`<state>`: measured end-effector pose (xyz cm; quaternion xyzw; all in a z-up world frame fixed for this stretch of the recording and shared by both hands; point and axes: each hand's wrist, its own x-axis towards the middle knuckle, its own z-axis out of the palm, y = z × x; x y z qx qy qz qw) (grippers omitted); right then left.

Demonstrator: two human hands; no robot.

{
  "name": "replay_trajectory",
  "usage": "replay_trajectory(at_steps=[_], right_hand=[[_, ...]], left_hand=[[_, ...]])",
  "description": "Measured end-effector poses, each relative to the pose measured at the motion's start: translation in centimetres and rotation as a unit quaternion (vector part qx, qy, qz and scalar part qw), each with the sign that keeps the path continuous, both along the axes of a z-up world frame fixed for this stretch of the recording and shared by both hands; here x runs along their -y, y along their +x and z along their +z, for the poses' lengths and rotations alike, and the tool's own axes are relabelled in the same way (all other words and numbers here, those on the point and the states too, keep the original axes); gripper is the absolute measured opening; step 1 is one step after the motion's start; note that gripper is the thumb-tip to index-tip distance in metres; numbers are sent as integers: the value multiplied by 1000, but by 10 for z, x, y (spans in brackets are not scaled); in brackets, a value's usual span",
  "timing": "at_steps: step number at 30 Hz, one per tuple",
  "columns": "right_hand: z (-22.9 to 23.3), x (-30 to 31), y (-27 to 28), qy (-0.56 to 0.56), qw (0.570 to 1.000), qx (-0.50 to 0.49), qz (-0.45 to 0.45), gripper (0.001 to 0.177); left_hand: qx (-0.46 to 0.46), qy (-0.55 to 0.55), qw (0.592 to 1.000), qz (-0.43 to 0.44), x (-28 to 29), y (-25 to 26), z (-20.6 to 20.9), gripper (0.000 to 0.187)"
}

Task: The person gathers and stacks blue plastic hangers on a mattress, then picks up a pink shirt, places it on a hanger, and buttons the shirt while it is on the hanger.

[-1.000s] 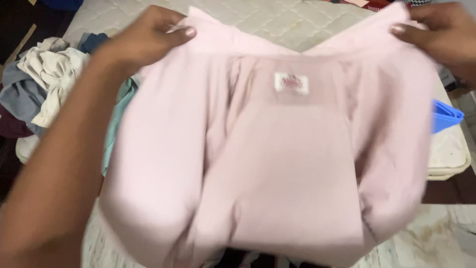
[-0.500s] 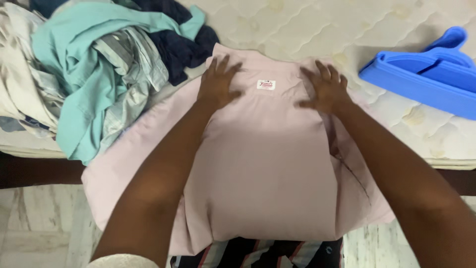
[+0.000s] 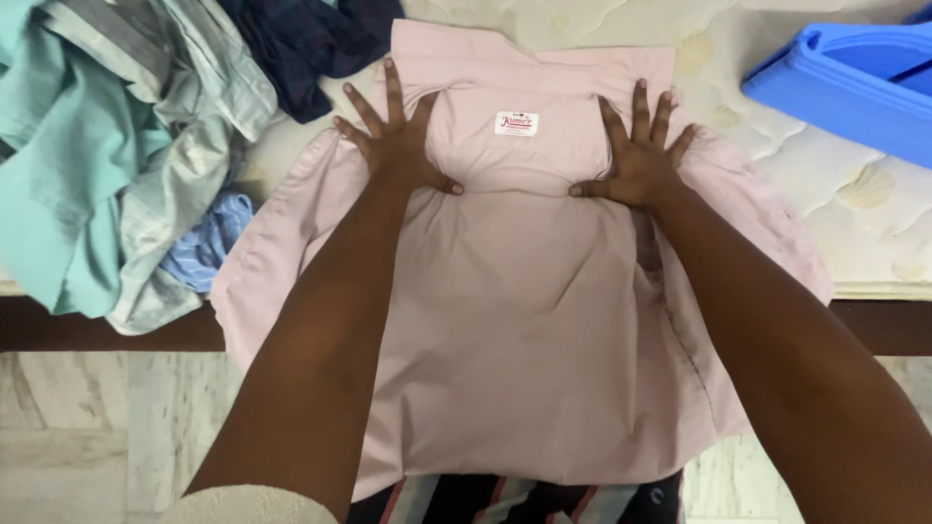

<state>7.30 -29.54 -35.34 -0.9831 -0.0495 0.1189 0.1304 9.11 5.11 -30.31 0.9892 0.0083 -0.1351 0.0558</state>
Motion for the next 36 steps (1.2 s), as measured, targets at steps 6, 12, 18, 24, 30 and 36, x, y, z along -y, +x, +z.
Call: replay_trajectory(at_steps=[6, 12, 18, 24, 30, 36], right_hand=[[-11, 1, 10, -8, 1000, -20, 0, 146], [-15, 2, 15, -12, 999, -35, 9, 146], [-18, -1, 19, -17, 999, -50, 9, 147], [-20, -1, 14, -11, 999, -52, 9, 146], [-8, -2, 12, -17, 998, -58, 2, 143], [20, -8, 12, -2, 998, -67, -5, 142]], left_hand=[[22, -53, 998, -9, -6, 6, -17, 150], [2, -72, 997, -19, -10, 14, -27, 149], [-18, -64, 997, -31, -14, 23, -37, 151], [-27, -62, 997, -30, -17, 25, -46, 152], [1, -53, 998, -17, -8, 15, -22, 148], [42, -65, 997, 21, 8, -5, 16, 138]])
